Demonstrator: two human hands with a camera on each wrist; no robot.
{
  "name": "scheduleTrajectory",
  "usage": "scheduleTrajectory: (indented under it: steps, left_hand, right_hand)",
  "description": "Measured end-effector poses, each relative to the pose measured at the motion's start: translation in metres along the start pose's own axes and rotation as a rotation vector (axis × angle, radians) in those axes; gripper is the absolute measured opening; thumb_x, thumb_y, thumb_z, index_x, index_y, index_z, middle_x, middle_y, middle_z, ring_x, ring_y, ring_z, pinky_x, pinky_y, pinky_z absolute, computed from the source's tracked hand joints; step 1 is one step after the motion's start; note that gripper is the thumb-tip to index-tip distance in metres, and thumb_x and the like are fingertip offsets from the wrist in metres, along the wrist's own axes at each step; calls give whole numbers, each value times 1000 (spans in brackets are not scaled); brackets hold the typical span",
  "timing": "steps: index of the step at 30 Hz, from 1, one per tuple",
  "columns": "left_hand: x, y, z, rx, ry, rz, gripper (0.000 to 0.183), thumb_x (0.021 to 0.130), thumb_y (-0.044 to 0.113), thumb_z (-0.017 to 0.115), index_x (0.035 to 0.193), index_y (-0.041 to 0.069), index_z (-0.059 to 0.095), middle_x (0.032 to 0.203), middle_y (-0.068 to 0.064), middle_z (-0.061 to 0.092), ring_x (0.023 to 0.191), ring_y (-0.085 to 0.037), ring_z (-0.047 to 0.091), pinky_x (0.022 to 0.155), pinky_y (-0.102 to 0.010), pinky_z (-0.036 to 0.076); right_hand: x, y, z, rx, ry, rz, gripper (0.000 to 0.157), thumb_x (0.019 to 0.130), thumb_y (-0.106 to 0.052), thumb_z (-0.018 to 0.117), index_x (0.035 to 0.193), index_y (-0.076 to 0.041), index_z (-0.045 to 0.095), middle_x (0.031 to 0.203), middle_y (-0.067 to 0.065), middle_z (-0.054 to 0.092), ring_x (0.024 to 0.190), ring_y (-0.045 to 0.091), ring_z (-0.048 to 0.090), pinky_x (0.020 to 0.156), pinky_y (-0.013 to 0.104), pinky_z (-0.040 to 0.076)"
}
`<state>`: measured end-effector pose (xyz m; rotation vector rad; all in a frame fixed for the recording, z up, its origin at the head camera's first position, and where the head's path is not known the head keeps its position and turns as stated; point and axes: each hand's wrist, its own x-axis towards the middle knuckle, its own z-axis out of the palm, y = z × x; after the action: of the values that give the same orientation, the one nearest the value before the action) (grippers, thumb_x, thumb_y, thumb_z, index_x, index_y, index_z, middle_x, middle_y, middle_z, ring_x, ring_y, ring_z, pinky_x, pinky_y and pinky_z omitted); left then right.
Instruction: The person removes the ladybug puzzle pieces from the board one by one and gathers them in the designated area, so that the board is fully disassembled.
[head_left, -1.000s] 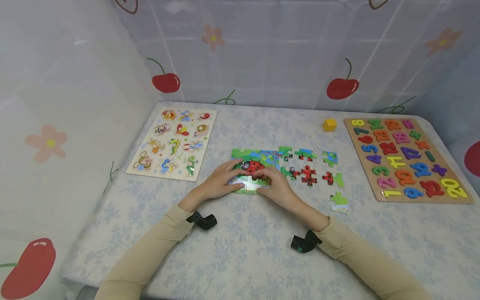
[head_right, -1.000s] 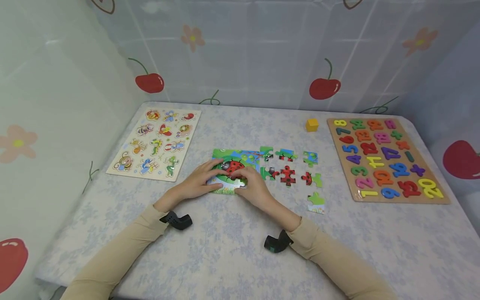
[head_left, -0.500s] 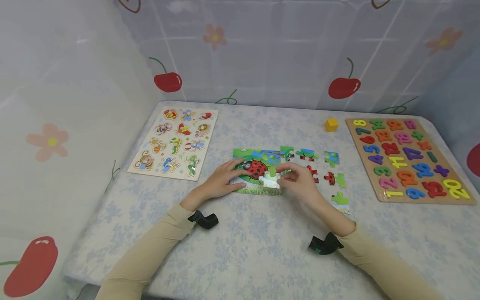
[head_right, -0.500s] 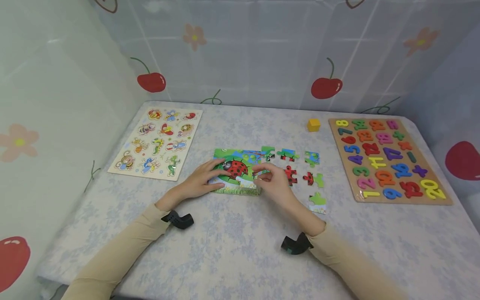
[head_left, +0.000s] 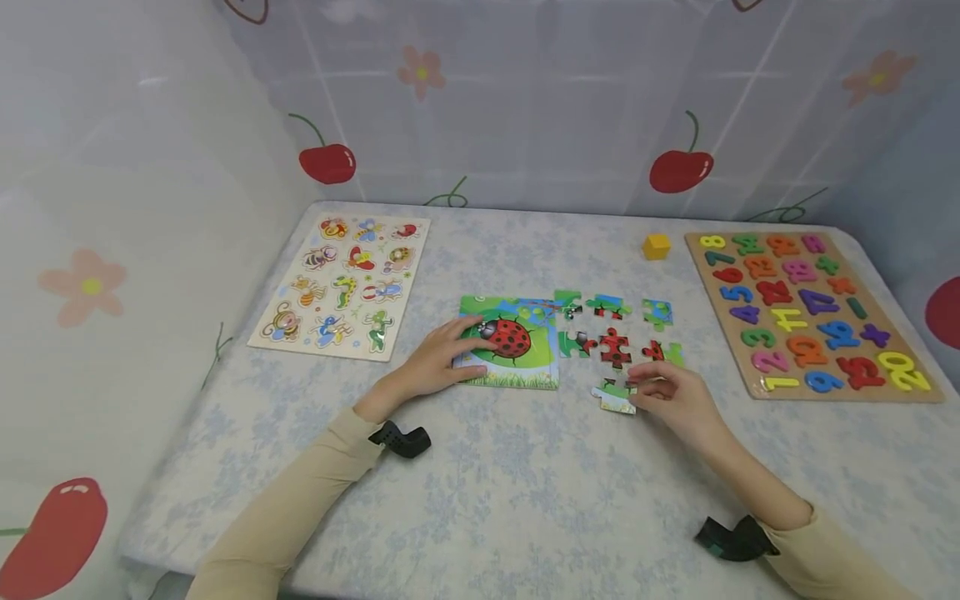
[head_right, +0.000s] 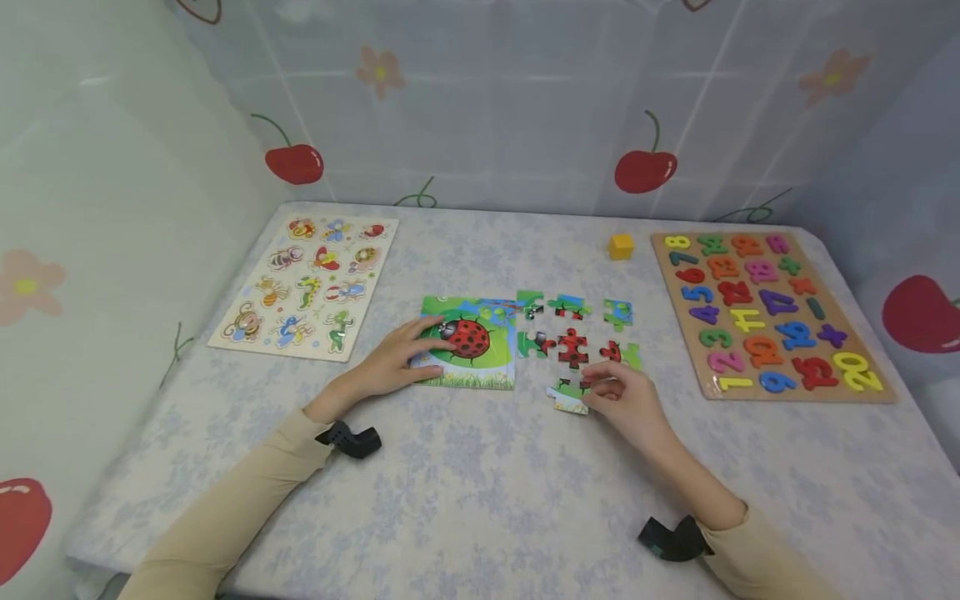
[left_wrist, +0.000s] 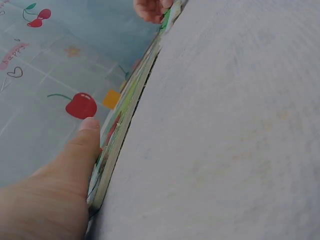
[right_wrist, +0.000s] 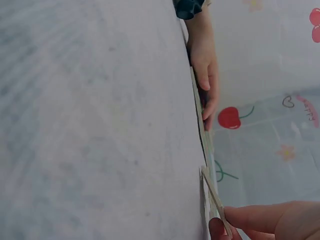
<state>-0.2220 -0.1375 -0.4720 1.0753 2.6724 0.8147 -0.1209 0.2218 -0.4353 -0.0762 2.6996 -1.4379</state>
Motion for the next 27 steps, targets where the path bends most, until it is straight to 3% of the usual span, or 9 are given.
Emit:
scheduleTrajectory:
  steps: [9,14,19,27]
  left_hand:
    - [-3,1,-2,-65,11,-37,34,97,35,53,130,25,59,157,-7,26,148,-31,18,117,-59,17]
    - [-1,0,-2,-208,76,-59,31,100,28,50,126,16,62,153,-9,35,145,-31,26,116,-54,25]
    - [0,-2,-3,-324,156,-66,28,99,18,51,124,10,62,145,-12,44,139,-31,35,111,-51,34]
    - [1,-4,-3,-282,278,-120,23,95,10,56,116,8,65,137,-12,51,134,-31,42,111,-48,36]
  right_hand:
    - [4,5,-1,-134,69,-121,30,80,4,71,109,2,64,101,18,69,84,-6,56,71,10,49]
    - [15,-6,8,-88,43,-136,26,82,-2,71,108,1,65,101,17,68,83,-4,59,72,11,49]
    - [34,-30,35,9,-74,-145,24,85,-4,68,108,2,66,102,17,69,85,9,63,74,19,52]
    - [64,-68,95,100,-230,-186,31,84,-6,69,115,0,65,114,17,66,103,30,61,84,36,52]
